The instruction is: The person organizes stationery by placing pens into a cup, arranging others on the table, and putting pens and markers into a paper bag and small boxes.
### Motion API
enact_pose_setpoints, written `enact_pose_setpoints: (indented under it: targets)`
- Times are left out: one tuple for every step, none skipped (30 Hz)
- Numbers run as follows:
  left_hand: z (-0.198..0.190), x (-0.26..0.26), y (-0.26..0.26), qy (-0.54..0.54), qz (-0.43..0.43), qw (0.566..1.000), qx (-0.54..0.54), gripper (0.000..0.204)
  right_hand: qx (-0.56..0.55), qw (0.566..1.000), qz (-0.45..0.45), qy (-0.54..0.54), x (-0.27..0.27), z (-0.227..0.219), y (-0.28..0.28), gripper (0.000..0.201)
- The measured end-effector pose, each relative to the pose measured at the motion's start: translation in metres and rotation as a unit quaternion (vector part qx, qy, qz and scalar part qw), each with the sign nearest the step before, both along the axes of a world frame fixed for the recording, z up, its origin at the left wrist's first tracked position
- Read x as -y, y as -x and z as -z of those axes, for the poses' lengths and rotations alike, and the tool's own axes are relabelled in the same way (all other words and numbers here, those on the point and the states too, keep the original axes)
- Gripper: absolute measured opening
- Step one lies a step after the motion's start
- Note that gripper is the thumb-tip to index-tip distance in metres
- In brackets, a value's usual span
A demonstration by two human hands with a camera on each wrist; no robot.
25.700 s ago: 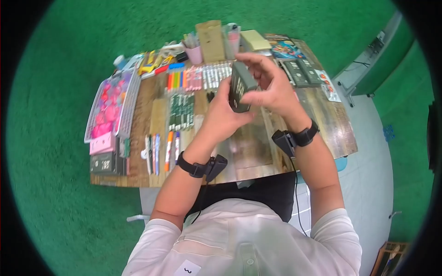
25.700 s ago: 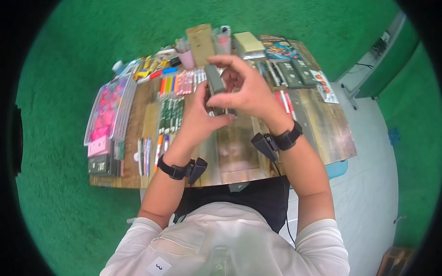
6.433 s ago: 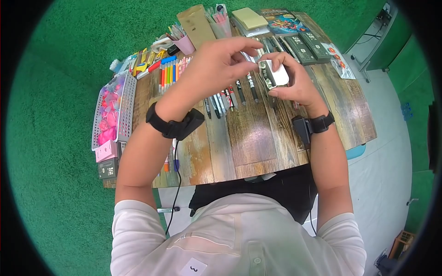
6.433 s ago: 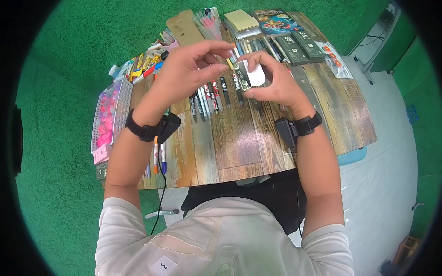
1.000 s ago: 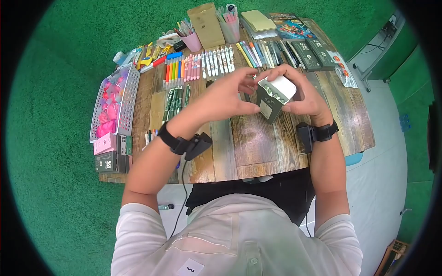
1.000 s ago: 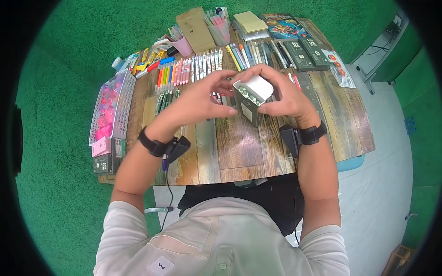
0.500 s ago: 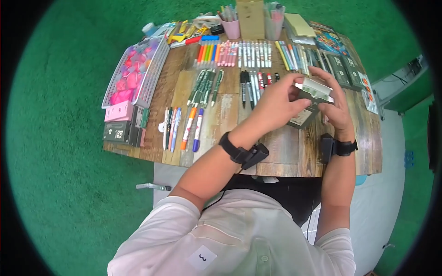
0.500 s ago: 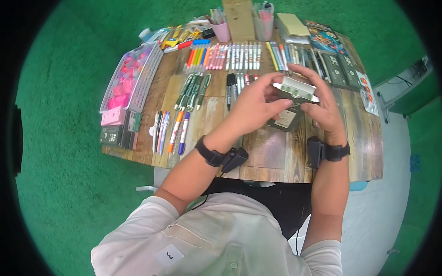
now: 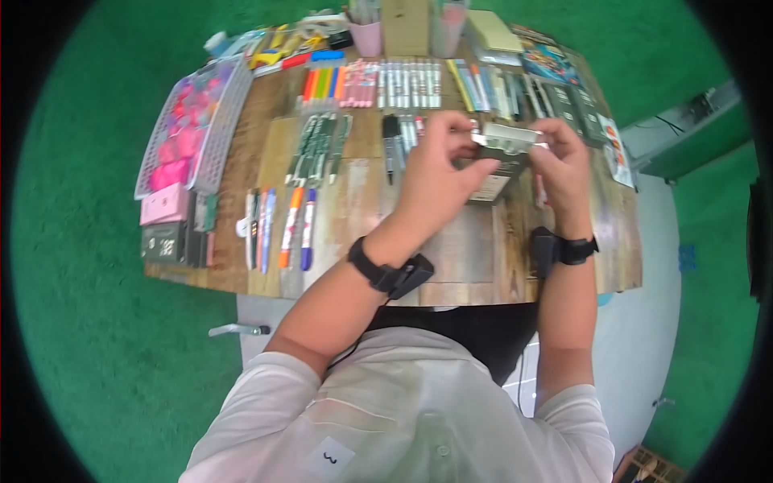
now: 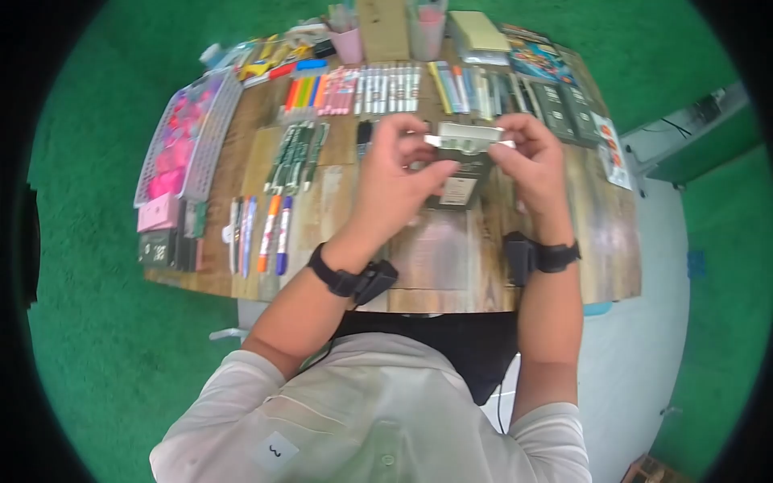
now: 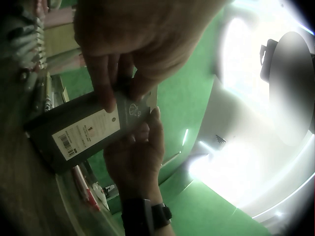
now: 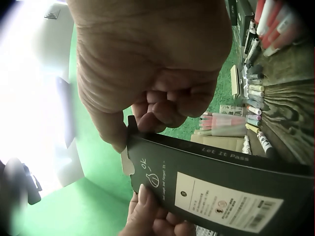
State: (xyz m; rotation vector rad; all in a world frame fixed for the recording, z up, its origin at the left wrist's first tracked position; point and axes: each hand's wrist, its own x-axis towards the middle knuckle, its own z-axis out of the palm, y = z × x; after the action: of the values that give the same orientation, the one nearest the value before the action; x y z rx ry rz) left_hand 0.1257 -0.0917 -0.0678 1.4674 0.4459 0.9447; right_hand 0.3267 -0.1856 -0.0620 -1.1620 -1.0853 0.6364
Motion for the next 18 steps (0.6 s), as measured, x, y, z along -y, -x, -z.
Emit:
enact_pose_setpoints:
  targets:
    - [0.0,-0.001,0.0,0.002,0.01,1.0,0.006,0.044,-0.007,0.999,-0.006,-0.033,-0.002,-0.001,0.005,0.029]
    - [0.001,-0.002,0.001,0.002,0.012,1.0,0.005,0.041,-0.003,0.999,0.002,-0.032,0.0,-0.003,0.002,0.029]
    - [0.002,-0.002,0.003,0.001,0.012,1.0,0.001,0.039,-0.046,0.997,-0.043,-0.04,0.002,-0.003,-0.001,0.029]
    - [0.003,-0.001,0.003,0.004,0.019,1.0,0.002,0.039,-0.089,0.991,-0.088,-0.048,0.004,-0.004,-0.003,0.031]
    - [0.003,-0.001,0.003,0.008,0.027,1.0,0.005,0.038,-0.108,0.986,-0.108,-0.062,0.004,-0.004,-0.005,0.033]
    - [0.003,0.0,0.002,0.012,0.036,0.999,0.009,0.036,-0.106,0.987,-0.102,-0.062,0.006,-0.006,-0.006,0.033]
    - [0.0,0.001,0.003,0.019,0.046,0.999,0.014,0.036,-0.112,0.985,-0.117,-0.059,0.007,-0.01,-0.005,0.034]
    - [0.0,0.002,0.003,0.02,0.05,0.998,0.015,0.036,-0.118,0.983,-0.132,-0.055,0.008,-0.012,-0.006,0.035]
    - [0.0,0.003,0.003,0.03,0.055,0.998,0.018,0.036,-0.117,0.983,-0.135,-0.043,0.009,-0.011,-0.009,0.035]
    - [-0.001,0.003,0.003,0.041,0.06,0.997,0.021,0.036,-0.117,0.983,-0.133,-0.043,0.01,-0.01,-0.009,0.035]
    - [-0.002,0.004,0.003,0.041,0.061,0.997,0.021,0.036,-0.105,0.987,-0.113,-0.039,0.009,-0.009,-0.008,0.032]
    - [-0.003,0.004,0.003,0.022,0.059,0.998,0.012,0.036,-0.092,0.991,-0.093,-0.036,0.007,-0.009,-0.006,0.029]
    - [-0.004,0.004,0.003,0.003,0.056,0.998,0.003,0.036,-0.092,0.991,-0.092,-0.036,0.007,-0.01,-0.003,0.029]
    - [-0.004,0.005,0.003,0.003,0.057,0.998,0.003,0.036,-0.068,0.995,-0.072,-0.011,0.007,-0.013,0.0,0.026]
    - [-0.004,0.005,0.003,-0.005,0.06,0.998,-0.001,0.035,-0.044,0.998,-0.053,0.013,0.007,-0.014,0.002,0.023]
    - [-0.003,0.005,0.003,-0.013,0.063,0.998,-0.005,0.033,-0.044,0.998,-0.053,0.014,0.005,-0.012,0.003,0.023]
    - [-0.003,0.005,0.003,-0.013,0.063,0.998,-0.006,0.033,-0.038,0.998,-0.049,0.014,0.003,-0.01,0.003,0.023]
    - [-0.003,0.005,0.004,-0.019,0.065,0.998,0.002,0.033,-0.032,0.998,-0.044,0.014,0.003,-0.008,0.003,0.022]
